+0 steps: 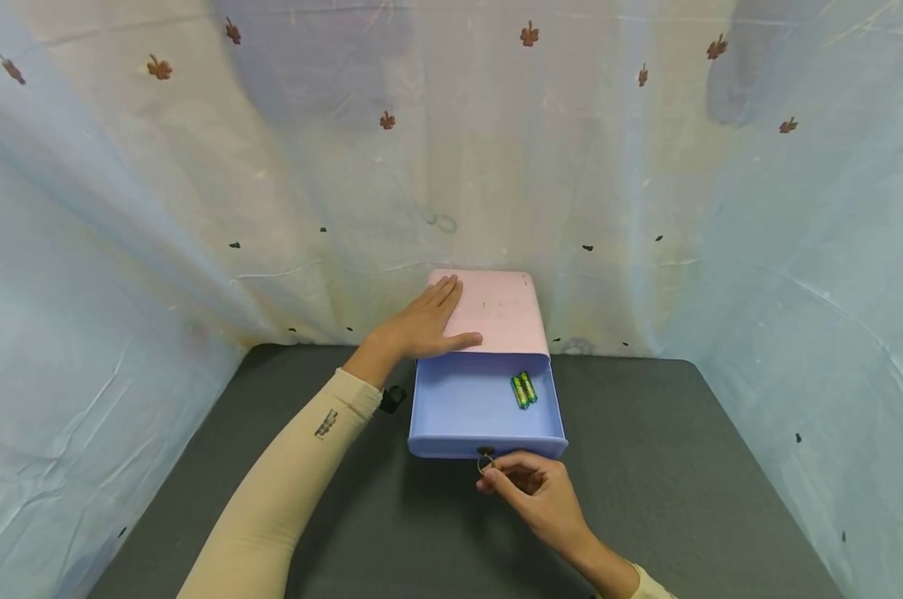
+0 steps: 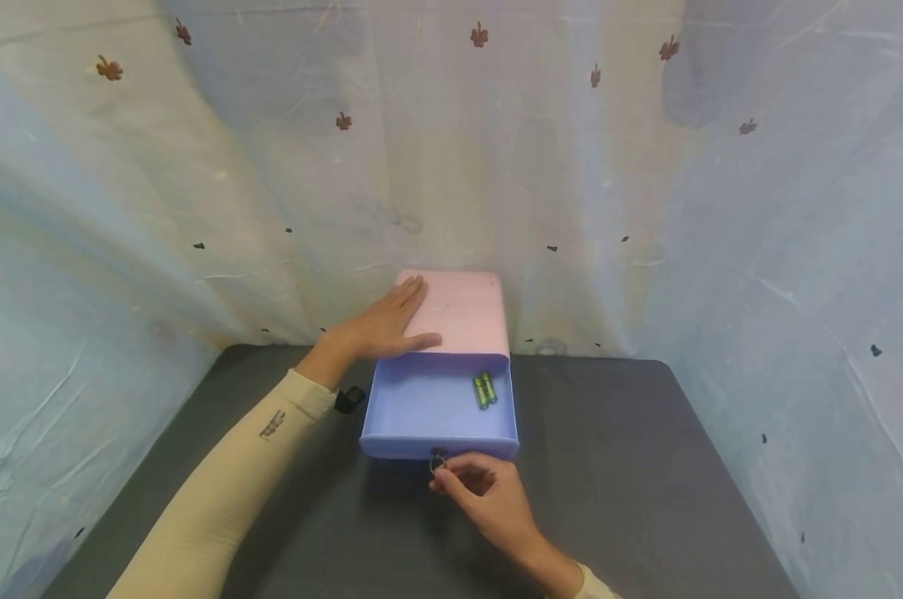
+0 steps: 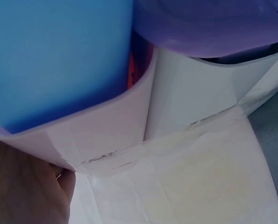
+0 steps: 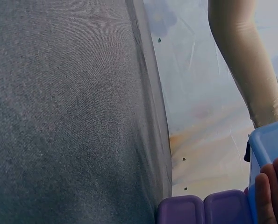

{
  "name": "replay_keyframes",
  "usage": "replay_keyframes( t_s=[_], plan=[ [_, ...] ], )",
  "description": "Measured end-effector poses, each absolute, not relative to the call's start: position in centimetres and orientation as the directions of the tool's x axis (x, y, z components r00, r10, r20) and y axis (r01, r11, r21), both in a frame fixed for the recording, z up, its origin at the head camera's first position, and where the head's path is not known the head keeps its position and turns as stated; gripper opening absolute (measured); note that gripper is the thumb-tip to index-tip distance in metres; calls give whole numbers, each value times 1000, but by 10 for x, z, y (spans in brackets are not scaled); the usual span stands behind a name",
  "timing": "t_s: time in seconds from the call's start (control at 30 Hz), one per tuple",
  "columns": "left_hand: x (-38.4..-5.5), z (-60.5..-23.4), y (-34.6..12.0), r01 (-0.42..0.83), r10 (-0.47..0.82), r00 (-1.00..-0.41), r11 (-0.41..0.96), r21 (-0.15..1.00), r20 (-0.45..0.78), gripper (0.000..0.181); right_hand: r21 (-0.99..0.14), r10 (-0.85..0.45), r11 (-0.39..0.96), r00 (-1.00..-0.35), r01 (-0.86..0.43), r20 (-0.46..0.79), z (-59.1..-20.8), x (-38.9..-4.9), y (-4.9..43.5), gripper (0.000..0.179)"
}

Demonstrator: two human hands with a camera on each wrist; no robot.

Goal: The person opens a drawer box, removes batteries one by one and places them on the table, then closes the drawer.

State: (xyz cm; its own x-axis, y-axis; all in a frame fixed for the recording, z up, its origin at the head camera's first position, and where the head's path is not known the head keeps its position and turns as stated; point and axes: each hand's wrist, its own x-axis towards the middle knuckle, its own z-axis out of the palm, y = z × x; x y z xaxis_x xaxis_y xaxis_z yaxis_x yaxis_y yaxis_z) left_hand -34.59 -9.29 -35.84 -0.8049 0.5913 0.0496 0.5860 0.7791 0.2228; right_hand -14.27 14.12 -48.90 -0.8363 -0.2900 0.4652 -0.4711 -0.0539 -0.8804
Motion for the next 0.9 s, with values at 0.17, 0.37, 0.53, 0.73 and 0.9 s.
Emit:
replay_keyframes(
  t_s=[0.17, 0.37, 0.53, 0.73, 0.9],
  plan=[
    [-347, -359, -93, 585, 590, -806, 781, 219, 50, 110, -879, -290, -52, -835, -474, 468, -491, -142, 142, 9],
    [-347, -359, -93, 588, 593, -803, 777, 224, 49, 111, -879, -288, -61, -835, -473, 469, -493, -140, 142, 10],
    [-347, -359, -94, 591, 596, -802, 775, 226, 53, 111, -877, -284, -66, -833, -477, 475, -494, -139, 142, 11],
    [-346, -358, -94, 588, 595, -802, 776, 227, 42, 111, -872, -280, -70, -829, -485, 484, -494, -138, 141, 11],
    [-346, -358, -94, 590, 597, -801, 777, 220, 39, 111, -869, -281, -71, -826, -489, 488, -494, -137, 141, 12]
  ],
)
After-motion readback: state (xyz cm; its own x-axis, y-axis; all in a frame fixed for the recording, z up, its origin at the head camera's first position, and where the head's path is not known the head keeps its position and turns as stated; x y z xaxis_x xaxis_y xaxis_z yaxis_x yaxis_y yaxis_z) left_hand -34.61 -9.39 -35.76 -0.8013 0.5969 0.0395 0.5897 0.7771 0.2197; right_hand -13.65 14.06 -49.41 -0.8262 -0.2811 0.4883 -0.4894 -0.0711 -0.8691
